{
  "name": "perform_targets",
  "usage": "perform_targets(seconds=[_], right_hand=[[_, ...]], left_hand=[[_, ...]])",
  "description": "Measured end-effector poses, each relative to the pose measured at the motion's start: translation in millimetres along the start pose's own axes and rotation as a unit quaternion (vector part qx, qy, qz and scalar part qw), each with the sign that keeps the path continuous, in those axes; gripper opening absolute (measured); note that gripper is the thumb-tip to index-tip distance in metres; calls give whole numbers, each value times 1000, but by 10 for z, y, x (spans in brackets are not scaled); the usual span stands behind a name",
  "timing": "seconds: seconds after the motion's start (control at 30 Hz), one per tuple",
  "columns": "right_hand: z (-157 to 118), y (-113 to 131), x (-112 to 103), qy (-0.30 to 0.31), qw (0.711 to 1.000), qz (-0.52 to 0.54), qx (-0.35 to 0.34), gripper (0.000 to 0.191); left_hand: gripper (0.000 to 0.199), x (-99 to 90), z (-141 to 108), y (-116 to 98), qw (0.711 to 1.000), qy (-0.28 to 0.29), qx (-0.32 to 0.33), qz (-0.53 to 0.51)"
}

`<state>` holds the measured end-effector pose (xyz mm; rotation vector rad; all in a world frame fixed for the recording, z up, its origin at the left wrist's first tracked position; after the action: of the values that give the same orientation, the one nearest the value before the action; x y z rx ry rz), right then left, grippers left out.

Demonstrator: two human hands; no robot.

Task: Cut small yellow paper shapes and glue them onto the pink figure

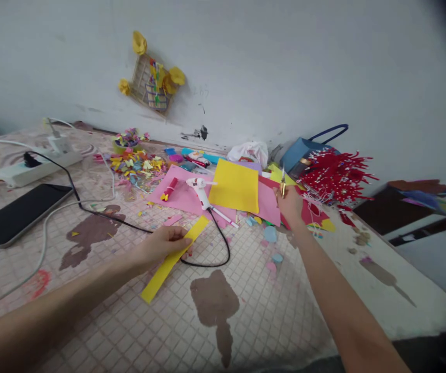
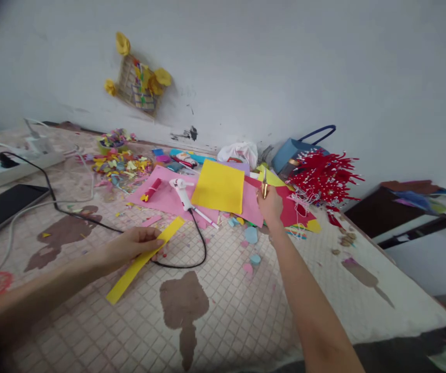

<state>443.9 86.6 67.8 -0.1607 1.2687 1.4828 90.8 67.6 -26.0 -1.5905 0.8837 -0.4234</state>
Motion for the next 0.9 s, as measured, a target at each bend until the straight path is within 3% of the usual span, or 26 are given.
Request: perform_targets(seconds=[0.2, 0.4, 0.47, 0.57, 0.63, 0.7, 0.73, 0.9], right_hand=[[-492, 263, 478, 69, 997, 28, -36, 16], [-660, 666, 445, 100, 983, 141, -70, 21], [-854, 900, 545, 148, 967, 194, -71, 23], [-1353, 1304, 909, 283, 914, 285, -53, 29], [-1738, 1490, 1218, 404, 783, 469, 63, 26], [-1886, 1552, 1329, 414, 715, 549, 129, 22], [-1873, 1510, 1344, 393, 703, 572, 156, 21], [-1580, 1092, 1263, 253, 705, 621, 234, 19]], left_hand=[[23, -4, -38, 177, 996, 1, -53, -73], [24, -31, -109, 153, 991, -19, -78, -107], [24, -43, -118, 143, 990, -20, -78, -115], [23, -27, -121, 119, 991, -7, -65, -116], [23, 14, -128, 101, 993, 11, -57, -107], [23, 59, -139, 85, 994, 30, -53, -93], [23, 73, -144, 82, 994, 36, -54, -86], [26, 15, -144, 159, 992, 33, -91, -79]])
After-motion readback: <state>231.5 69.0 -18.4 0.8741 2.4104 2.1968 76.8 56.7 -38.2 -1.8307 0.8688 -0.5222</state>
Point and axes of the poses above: each hand's wrist, its own z-axis towards the middle knuckle, its own x-axis out of the palm, y = z × x, the point moved 10 cm from there along z, towards the middle knuckle, and after that the axes turned 13 degrees about z, right-handed, at the moved point
